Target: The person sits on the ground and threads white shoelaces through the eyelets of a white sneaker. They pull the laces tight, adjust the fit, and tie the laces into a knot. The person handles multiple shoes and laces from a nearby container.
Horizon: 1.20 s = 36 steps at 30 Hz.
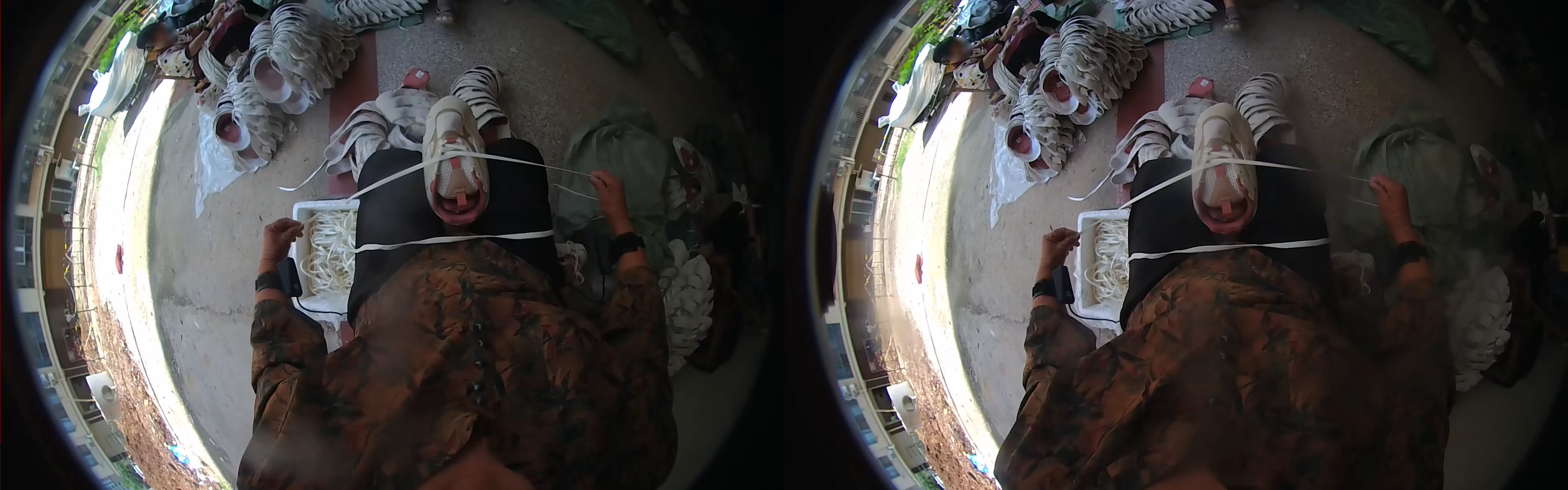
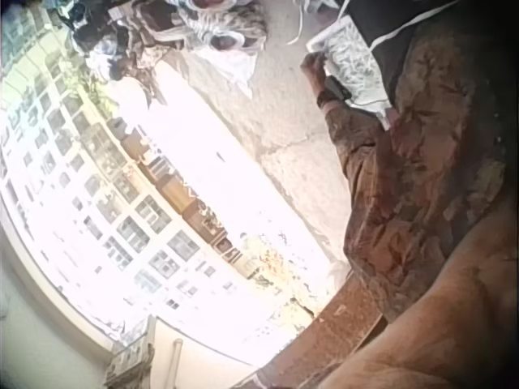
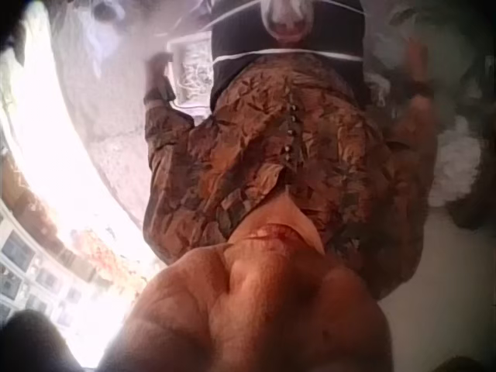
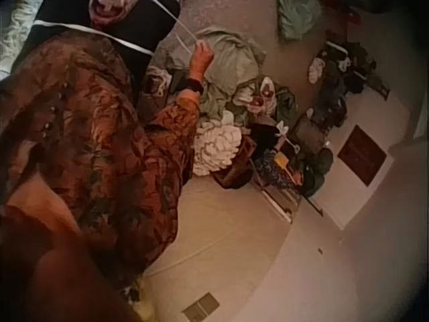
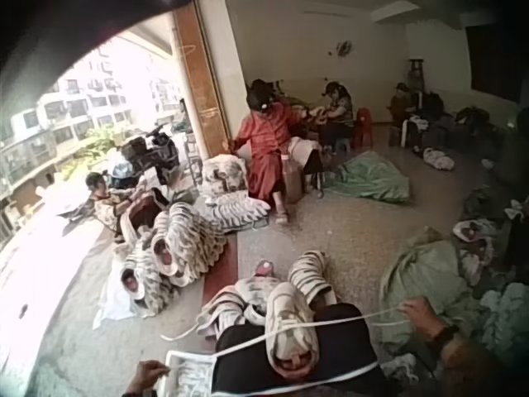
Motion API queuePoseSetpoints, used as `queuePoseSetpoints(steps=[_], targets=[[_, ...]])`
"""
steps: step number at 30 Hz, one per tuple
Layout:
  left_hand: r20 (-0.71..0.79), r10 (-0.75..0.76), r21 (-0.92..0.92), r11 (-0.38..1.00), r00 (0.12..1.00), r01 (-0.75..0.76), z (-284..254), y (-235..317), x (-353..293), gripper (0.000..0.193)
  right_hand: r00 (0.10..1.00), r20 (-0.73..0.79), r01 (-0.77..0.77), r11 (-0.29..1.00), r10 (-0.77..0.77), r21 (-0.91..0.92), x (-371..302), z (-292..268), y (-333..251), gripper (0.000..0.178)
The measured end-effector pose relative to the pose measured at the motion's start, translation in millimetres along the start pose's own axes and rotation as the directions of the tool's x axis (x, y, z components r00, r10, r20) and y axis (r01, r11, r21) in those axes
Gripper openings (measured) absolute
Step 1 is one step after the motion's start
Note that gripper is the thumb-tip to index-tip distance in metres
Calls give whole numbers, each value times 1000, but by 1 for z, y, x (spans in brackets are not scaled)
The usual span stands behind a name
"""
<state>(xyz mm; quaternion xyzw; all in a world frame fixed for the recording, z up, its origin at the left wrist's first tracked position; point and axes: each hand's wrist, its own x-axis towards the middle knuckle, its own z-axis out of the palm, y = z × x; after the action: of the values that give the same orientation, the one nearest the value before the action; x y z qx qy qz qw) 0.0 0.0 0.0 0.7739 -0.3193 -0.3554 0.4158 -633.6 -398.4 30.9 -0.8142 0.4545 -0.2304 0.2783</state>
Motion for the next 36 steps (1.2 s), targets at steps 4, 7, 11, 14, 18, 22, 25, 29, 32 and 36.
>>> queuePoseSetpoints(steps=[4,7,11,14,18,22,25,29,32,36], targets=[[-77,-308,82,946,948,314,-62,-40,-46,11,976,-195,-89,995,94,36,-63,-20,82,16],[-116,-369,81,922,922,379,-75,-69,-70,12,965,-173,-218,970,198,-107,-108,-47,142,22],[-143,-440,84,887,887,454,-70,-95,-97,16,969,-126,-236,954,215,-187,-148,-63,192,19],[-22,-489,50,871,872,489,-48,-132,-89,17,948,22,-273,845,319,-461,-162,-89,217,16],[-266,-400,444,756,877,480,-29,-143,-70,35,845,264,-298,819,465,-490,-104,-37,166,10],[27,-419,-255,875,908,411,28,-30,-33,26,830,491,-516,696,263,499,-17,15,-43,11],[294,-88,-514,825,952,235,95,87,-14,12,788,612,-410,684,-67,603,22,44,-149,9],[611,198,-252,966,766,-49,162,178,17,10,896,412,-226,632,-163,741,55,113,-183,4],[514,126,-208,978,848,-19,196,209,27,11,971,234,-153,625,-49,766,67,142,-182,5],[373,97,-347,937,923,42,208,207,36,15,984,178,-156,638,30,754,71,157,-179,3]])
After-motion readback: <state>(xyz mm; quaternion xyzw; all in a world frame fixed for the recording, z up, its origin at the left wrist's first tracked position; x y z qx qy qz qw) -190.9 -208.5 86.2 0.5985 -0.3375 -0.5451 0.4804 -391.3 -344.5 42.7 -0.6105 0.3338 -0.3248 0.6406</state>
